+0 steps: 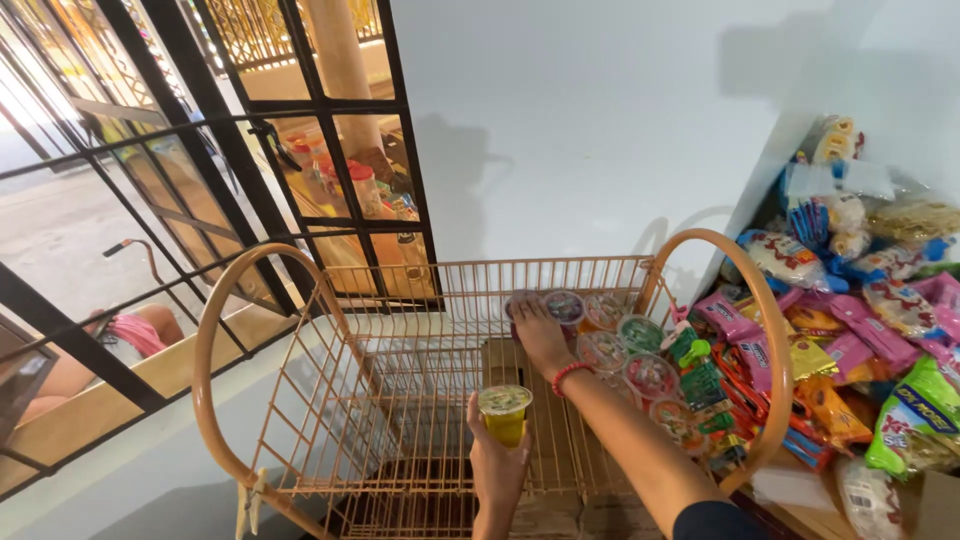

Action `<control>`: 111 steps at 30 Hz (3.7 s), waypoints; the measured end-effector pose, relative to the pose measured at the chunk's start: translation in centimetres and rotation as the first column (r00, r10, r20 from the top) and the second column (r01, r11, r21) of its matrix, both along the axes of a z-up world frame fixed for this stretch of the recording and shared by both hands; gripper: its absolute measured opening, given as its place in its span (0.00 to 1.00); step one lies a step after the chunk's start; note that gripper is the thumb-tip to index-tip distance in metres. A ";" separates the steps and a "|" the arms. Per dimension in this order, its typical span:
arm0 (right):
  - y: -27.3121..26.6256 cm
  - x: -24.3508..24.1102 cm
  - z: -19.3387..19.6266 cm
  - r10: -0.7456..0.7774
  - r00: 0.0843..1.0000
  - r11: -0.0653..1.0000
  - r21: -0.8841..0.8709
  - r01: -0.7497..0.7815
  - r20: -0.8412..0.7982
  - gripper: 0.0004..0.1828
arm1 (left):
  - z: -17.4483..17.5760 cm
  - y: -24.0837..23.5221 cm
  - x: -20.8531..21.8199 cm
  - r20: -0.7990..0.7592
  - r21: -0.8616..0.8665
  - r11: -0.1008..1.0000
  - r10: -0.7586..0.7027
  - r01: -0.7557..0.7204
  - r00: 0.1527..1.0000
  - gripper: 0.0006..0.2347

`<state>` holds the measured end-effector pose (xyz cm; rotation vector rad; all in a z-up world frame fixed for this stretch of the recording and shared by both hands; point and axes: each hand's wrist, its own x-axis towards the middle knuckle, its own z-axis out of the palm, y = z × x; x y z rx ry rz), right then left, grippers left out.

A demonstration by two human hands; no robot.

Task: The person organizes various snacks and beverages, places plastic cups of colorful jelly into a cardboard box, and then folds the flaps to close the box.

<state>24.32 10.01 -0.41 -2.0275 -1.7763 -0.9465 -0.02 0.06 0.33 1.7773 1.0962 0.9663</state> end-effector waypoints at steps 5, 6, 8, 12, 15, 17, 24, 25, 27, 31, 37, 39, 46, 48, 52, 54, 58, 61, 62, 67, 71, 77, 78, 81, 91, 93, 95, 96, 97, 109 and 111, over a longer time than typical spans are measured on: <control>-3.4 -2.4 3.7 0.058 0.990 0.984 -0.161 -0.079 -0.128 0.26 | -0.2 0.3 0.1 0.059 0.018 0.999 0.025 -0.026 0.998 0.45; -4.3 -2.9 4.1 0.111 0.979 0.975 -0.172 -0.141 -0.171 0.26 | -0.3 0.2 0.0 0.081 0.015 0.999 0.027 -0.029 0.996 0.45; -6.2 -3.5 5.6 0.161 0.955 0.980 -0.077 -0.185 -0.251 0.27 | -1.0 0.9 0.4 0.107 0.026 0.999 0.027 -0.029 0.994 0.45; -13.0 -6.6 10.7 0.287 0.810 0.957 0.120 -0.263 -0.512 0.32 | -1.5 0.3 -0.2 0.275 0.128 0.989 0.034 -0.071 0.961 0.43; -17.9 -7.6 11.5 0.350 0.810 0.934 0.236 -0.266 -0.471 0.39 | -0.6 0.3 -0.3 0.407 0.149 0.986 0.005 -0.072 0.913 0.43; -20.7 -7.6 10.8 0.313 0.751 0.948 0.234 -0.215 -0.581 0.40 | 0.1 -0.2 -0.6 0.427 0.124 0.992 -0.021 -0.036 0.904 0.43; -29.1 -4.5 3.9 0.200 0.525 0.954 0.287 0.088 -0.827 0.18 | 4.0 -5.7 -0.6 0.517 -0.048 0.983 -0.128 0.178 0.846 0.43; -30.3 -4.2 2.7 0.186 0.524 0.953 0.283 0.111 -0.831 0.18 | 4.3 -6.6 -0.4 0.512 -0.052 0.979 -0.145 0.199 0.847 0.43; -32.6 -3.6 0.3 0.369 0.262 0.909 0.406 0.100 -0.892 0.08 | 5.0 -8.3 0.2 0.587 -0.012 0.960 -0.219 0.279 0.779 0.43; -37.9 -5.2 -1.4 0.591 -0.317 0.806 0.560 0.193 -0.741 0.10 | 5.3 -11.9 1.6 0.609 0.058 0.916 -0.348 0.398 0.712 0.43; -45.8 -6.5 2.3 0.616 -0.559 0.787 0.444 0.428 -0.555 0.19 | 4.5 -18.7 5.6 0.614 0.169 0.818 -0.523 0.550 0.590 0.43; -48.9 -4.6 -0.3 0.636 -0.537 0.770 0.505 0.390 -0.554 0.14 | 4.6 -21.3 7.5 0.624 0.164 0.762 -0.572 0.626 0.533 0.44; -58.5 -1.1 4.3 0.733 -0.488 0.669 0.371 0.644 -0.474 0.18 | 4.3 -31.2 16.2 0.663 0.039 0.631 -0.597 0.775 0.453 0.42; -62.3 -0.4 3.9 0.732 -0.476 0.680 0.476 0.557 -0.488 0.19 | 3.5 -34.3 18.2 0.618 -0.017 0.612 -0.615 0.791 0.489 0.42; -68.9 2.6 6.9 0.692 -0.413 0.696 0.396 0.598 -0.592 0.34 | 4.0 -40.4 23.2 0.533 0.016 0.578 -0.695 0.816 0.482 0.41; -72.8 4.7 4.1 0.657 -0.479 0.751 0.446 0.487 -0.583 0.35 | 4.5 -43.8 24.9 0.497 -0.155 0.512 -0.699 0.845 0.514 0.40; -79.0 7.1 2.1 0.587 -0.333 0.782 0.412 0.467 -0.738 0.44 | 2.3 -50.2 29.1 0.492 -0.239 0.387 -0.742 0.890 0.455 0.38; -82.0 9.9 4.2 0.511 -0.366 0.794 0.264 0.548 -0.778 0.37 | 0.1 -53.9 32.7 0.510 -0.146 0.330 -0.783 0.933 0.356 0.34; -83.5 10.5 3.8 0.520 -0.319 0.769 0.272 0.579 -0.792 0.38 | 0.6 -55.0 33.1 0.480 -0.170 0.337 -0.792 0.926 0.376 0.33; -90.5 16.9 -0.5 0.410 -0.112 0.743 0.260 0.617 -0.905 0.35 | -2.2 -57.5 37.3 0.410 -0.256 0.368 -0.796 0.894 0.445 0.36; -94.0 20.2 -2.0 -0.208 0.342 0.697 0.107 0.710 -0.916 0.31 | -4.7 -58.0 38.6 0.447 -0.194 0.386 -0.784 0.902 0.431 0.38; -94.8 24.0 -6.1 -0.490 0.295 0.662 -0.130 0.738 -0.820 0.37 | -2.3 -58.1 38.7 0.440 -0.329 0.374 -0.752 0.867 0.491 0.39; -94.7 24.4 -6.6 -0.488 0.209 0.665 -0.205 0.718 -0.848 0.38 | -2.2 -58.1 38.9 0.416 -0.348 0.384 -0.754 0.855 0.508 0.38; -94.6 24.5 -8.3 -0.171 0.063 0.748 -0.088 0.658 -0.983 0.36 | -2.7 -57.8 39.4 0.394 -0.333 0.386 -0.772 0.860 0.499 0.38; -98.4 30.5 -14.1 0.034 -0.343 0.759 -0.199 0.620 -0.939 0.41 | -5.1 -58.1 41.2 0.370 -0.389 0.363 -0.780 0.847 0.505 0.40; -98.6 30.4 -12.6 0.228 -0.698 0.816 -0.258 0.517 -0.679 0.36 | -6.1 -58.4 41.9 0.423 -0.290 0.360 -0.783 0.887 0.456 0.41; -100.3 32.3 -17.5 0.259 -0.735 0.869 -0.182 0.461 -0.626 0.30 | -4.9 -58.8 41.7 0.404 -0.318 0.352 -0.790 0.880 0.462 0.42; -101.1 33.2 -19.9 0.283 -0.771 0.909 -0.096 0.405 -0.570 0.29 | -4.3 -58.9 41.7 0.386 -0.344 0.344 -0.796 0.874 0.466 0.43; -99.8 32.7 -17.9 0.284 -0.770 0.909 -0.095 0.405 -0.571 0.29 | -4.4 -59.0 41.7 0.386 -0.342 0.344 -0.797 0.874 0.465 0.43; -97.8 31.1 -20.6 -0.169 -0.524 0.784 -0.436 0.442 -0.835 0.38 | -5.7 -60.7 43.5 0.422 -0.459 0.192 -0.812 0.867 0.403 0.36; -97.4 29.7 -17.8 -0.412 0.086 0.784 -0.305 0.540 -0.907 0.22 | -6.1 -61.4 44.4 0.507 -0.510 0.136 -0.750 0.849 0.425 0.30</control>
